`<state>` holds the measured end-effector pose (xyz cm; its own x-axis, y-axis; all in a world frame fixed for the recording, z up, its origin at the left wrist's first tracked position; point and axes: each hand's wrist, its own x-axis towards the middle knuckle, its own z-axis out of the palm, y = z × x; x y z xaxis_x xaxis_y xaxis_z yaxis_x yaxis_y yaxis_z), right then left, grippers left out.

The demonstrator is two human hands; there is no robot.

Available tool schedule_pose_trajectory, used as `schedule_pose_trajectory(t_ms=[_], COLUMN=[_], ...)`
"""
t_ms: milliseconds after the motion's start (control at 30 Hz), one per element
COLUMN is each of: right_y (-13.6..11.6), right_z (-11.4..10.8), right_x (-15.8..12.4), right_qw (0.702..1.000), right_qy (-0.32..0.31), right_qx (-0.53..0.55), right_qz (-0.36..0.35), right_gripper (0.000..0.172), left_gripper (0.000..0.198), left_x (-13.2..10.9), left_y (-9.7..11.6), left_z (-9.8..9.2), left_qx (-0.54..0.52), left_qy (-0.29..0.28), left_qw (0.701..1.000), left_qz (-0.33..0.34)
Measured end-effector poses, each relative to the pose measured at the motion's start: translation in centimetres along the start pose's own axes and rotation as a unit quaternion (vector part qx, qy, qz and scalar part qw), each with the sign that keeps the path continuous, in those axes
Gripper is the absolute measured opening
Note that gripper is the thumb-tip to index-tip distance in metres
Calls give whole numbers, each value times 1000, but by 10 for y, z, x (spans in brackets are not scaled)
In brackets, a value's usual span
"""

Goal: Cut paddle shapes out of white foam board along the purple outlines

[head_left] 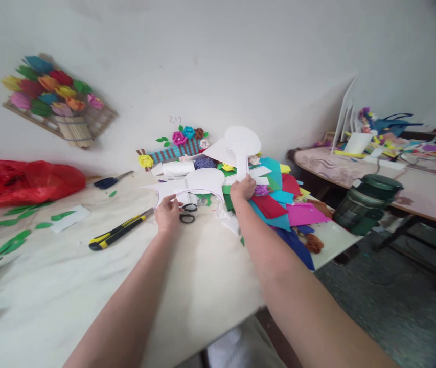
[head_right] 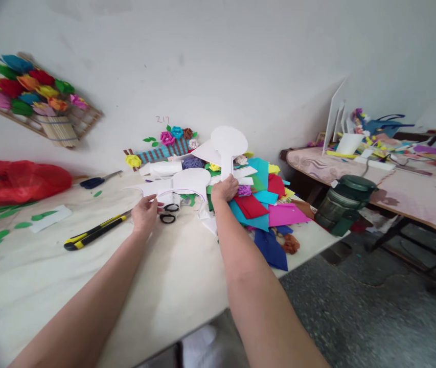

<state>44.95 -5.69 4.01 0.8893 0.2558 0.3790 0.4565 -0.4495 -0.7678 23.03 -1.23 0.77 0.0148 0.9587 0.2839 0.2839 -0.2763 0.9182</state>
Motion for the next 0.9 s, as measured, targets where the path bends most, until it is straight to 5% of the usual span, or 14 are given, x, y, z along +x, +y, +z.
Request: schedule_pose_trajectory(t_ms=[633,800,900], right_y=[6,1,-12], right_z=[15,17,19], right_x=[6,-1,-11], right_qw=[997,986,965], right_qy=[17,11,-50], right_qx=[-67,-107,-114], right_qz=[-36,-128,-229], right_gripper=[47,44,40], left_gripper=[35,40,42], left_x=[1,4,6], left_y=[-18,-20,-19], left_z=[-7,-9,-12], left_qx=[43,37,48], left_qy=[37,74,99], left_qw=[998,997,994], left_qz=[6,-11,-30])
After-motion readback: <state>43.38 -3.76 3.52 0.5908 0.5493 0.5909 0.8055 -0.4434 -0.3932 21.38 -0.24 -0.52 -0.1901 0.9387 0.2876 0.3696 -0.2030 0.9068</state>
